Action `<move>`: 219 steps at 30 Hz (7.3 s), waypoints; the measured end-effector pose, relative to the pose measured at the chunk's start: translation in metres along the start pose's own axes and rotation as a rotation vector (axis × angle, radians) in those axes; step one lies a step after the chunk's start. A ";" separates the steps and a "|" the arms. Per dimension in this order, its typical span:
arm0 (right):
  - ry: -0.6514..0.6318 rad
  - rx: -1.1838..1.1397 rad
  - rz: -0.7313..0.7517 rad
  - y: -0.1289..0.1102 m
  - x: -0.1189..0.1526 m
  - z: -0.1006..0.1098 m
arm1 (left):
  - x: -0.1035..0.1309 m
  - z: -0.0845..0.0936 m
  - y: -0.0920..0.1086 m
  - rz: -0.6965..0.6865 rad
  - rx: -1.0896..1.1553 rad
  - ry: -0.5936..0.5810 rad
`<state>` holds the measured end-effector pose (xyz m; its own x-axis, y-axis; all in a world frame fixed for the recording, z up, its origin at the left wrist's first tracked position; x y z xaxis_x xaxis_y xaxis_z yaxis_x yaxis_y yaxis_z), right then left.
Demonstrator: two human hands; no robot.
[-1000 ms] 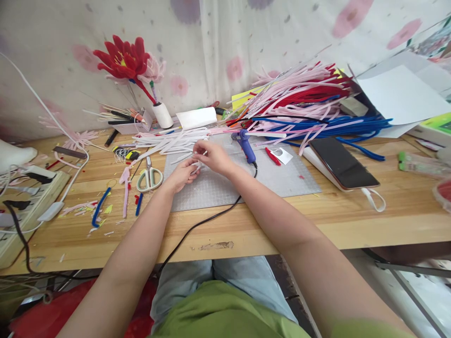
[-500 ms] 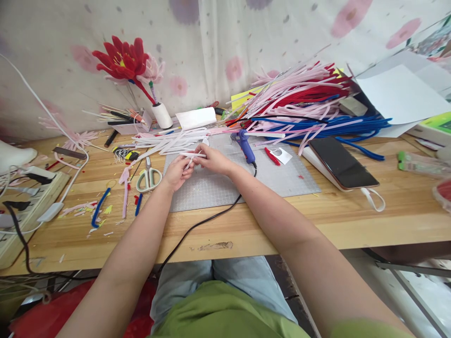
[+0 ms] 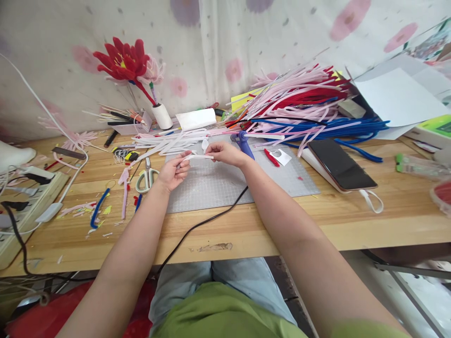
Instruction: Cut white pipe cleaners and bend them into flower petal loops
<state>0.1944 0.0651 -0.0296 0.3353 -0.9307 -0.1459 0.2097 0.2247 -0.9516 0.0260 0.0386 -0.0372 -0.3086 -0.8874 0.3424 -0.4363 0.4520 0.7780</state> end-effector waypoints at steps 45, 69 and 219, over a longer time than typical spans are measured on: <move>0.122 0.138 0.034 0.011 -0.001 -0.047 | -0.017 0.007 -0.015 -0.616 -0.567 0.396; 0.110 -0.207 -0.250 0.014 -0.003 -0.029 | -0.003 -0.006 -0.008 -0.365 -0.462 0.223; 0.130 -0.685 -0.256 0.014 -0.009 -0.029 | 0.000 -0.018 -0.031 0.107 -0.057 0.038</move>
<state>0.1679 0.0684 -0.0498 0.2322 -0.9662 0.1123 -0.3674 -0.1941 -0.9096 0.0551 0.0235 -0.0515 -0.3186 -0.8375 0.4440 -0.3535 0.5396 0.7642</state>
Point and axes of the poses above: each hand's wrist, its own x-axis away from the middle knuckle, its own z-axis out of the back of the hand, y = z × x, the point moved 4 cm from there along -x, towards the middle knuckle, and after that the axes turned 9 degrees about y, right-handed, at the moved point
